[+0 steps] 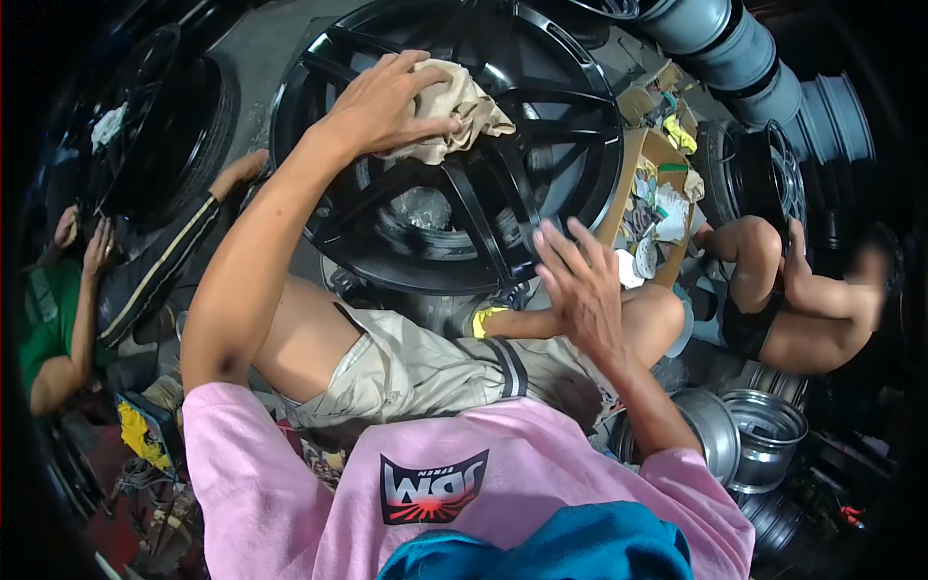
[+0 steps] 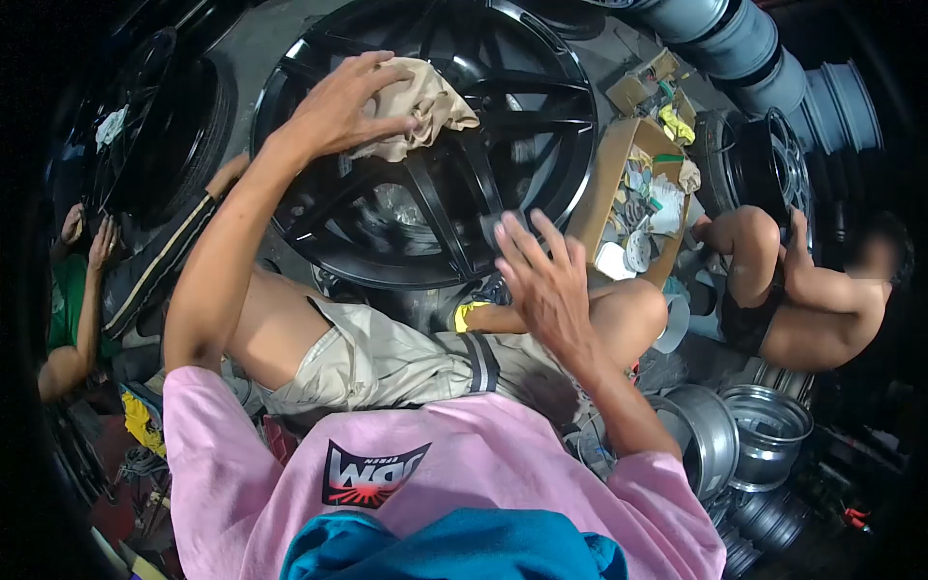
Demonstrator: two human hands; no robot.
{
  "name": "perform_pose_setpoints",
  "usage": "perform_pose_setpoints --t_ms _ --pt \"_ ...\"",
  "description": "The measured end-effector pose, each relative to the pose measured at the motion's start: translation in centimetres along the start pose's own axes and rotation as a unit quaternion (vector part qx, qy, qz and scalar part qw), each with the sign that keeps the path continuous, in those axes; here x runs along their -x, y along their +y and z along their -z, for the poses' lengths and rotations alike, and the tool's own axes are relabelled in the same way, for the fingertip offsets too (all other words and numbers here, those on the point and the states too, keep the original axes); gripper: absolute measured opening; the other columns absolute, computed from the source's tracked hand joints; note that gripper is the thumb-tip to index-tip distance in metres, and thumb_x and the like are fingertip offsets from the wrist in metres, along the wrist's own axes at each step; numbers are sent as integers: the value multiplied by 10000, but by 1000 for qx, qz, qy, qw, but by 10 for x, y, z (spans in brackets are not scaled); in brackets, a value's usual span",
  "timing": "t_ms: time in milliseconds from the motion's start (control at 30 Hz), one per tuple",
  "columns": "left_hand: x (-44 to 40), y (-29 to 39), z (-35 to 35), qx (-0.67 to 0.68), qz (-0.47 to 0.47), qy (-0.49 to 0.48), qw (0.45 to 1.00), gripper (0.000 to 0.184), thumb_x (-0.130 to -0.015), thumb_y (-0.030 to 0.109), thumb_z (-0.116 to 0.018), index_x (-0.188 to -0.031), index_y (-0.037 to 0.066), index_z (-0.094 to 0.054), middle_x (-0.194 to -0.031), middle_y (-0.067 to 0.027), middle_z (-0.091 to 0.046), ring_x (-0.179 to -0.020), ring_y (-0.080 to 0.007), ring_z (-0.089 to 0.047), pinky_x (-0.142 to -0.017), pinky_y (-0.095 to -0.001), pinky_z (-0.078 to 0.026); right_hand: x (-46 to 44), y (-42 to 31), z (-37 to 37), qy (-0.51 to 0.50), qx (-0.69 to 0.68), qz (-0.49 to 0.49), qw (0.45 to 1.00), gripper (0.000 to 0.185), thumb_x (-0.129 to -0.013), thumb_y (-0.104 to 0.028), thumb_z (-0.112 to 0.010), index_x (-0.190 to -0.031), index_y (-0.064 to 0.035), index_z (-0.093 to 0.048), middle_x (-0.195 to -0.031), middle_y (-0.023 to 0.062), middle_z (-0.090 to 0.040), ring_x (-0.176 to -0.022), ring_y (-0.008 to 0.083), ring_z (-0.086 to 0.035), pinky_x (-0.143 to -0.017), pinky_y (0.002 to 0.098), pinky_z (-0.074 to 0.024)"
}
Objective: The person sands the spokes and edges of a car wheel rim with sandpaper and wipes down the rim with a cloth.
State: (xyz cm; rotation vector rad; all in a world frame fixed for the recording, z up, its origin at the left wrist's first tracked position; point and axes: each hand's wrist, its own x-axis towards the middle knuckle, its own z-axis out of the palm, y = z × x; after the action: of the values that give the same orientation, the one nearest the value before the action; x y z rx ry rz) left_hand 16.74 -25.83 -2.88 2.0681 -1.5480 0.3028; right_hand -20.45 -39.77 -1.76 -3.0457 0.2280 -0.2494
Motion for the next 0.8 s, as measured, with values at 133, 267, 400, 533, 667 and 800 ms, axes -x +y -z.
perform_pose_setpoints --t_ms 133,267,400,533,667,800 --pt "1 -24 -11 -30 28 -116 992 554 -904 386 -869 -1329 88 -676 -1421 -142 -670 -1273 -422 -669 -1050 -535 -552 -104 27 -21 68 49 94 992 390 -1080 -271 -692 -1430 -112 -755 -1522 25 -677 -1533 309 -493 -1119 508 -432" --pt "-12 -30 2 -58 141 -98 984 511 -889 238 -852 -1336 77 -663 -1295 -160 -736 -1239 -419 -690 -1024 -521 -571 -165 41 -36 53 70 120 989 356 -1079 -272 -688 -1378 -98 -773 -1457 35 -703 -1485 307 -528 -1072 479 -446" --pt "-2 -64 28 -83 234 16 969 531 -935 337 -785 -1391 82 -689 -1327 -176 -762 -1238 -431 -711 -1047 -535 -571 -149 29 -21 25 81 151 985 358 -1075 -279 -687 -1374 -102 -773 -1446 41 -714 -1469 305 -542 -1092 477 -443" --pt "17 -85 56 -28 258 6 966 505 -887 325 -835 -1294 48 -721 -1290 -203 -760 -1180 -464 -723 -1004 -551 -576 -124 38 -14 37 65 154 985 367 -1069 -278 -692 -1382 -101 -768 -1467 41 -710 -1482 315 -538 -1117 481 -437" --pt "27 -96 29 -63 212 -16 975 510 -873 308 -854 -1296 57 -720 -1241 -193 -708 -1237 -427 -669 -1056 -533 -552 -176 36 -45 71 73 132 986 302 -1064 -266 -695 -1289 -88 -791 -1318 36 -737 -1378 307 -588 -1063 475 -453" --pt "22 -60 26 2 147 -23 989 479 -885 234 -832 -1283 11 -686 -1255 -160 -670 -1267 -401 -616 -1093 -493 -515 -178 24 -48 48 82 142 985 253 -1062 -285 -691 -1178 -93 -808 -1149 15 -732 -1263 273 -619 -1015 458 -456"
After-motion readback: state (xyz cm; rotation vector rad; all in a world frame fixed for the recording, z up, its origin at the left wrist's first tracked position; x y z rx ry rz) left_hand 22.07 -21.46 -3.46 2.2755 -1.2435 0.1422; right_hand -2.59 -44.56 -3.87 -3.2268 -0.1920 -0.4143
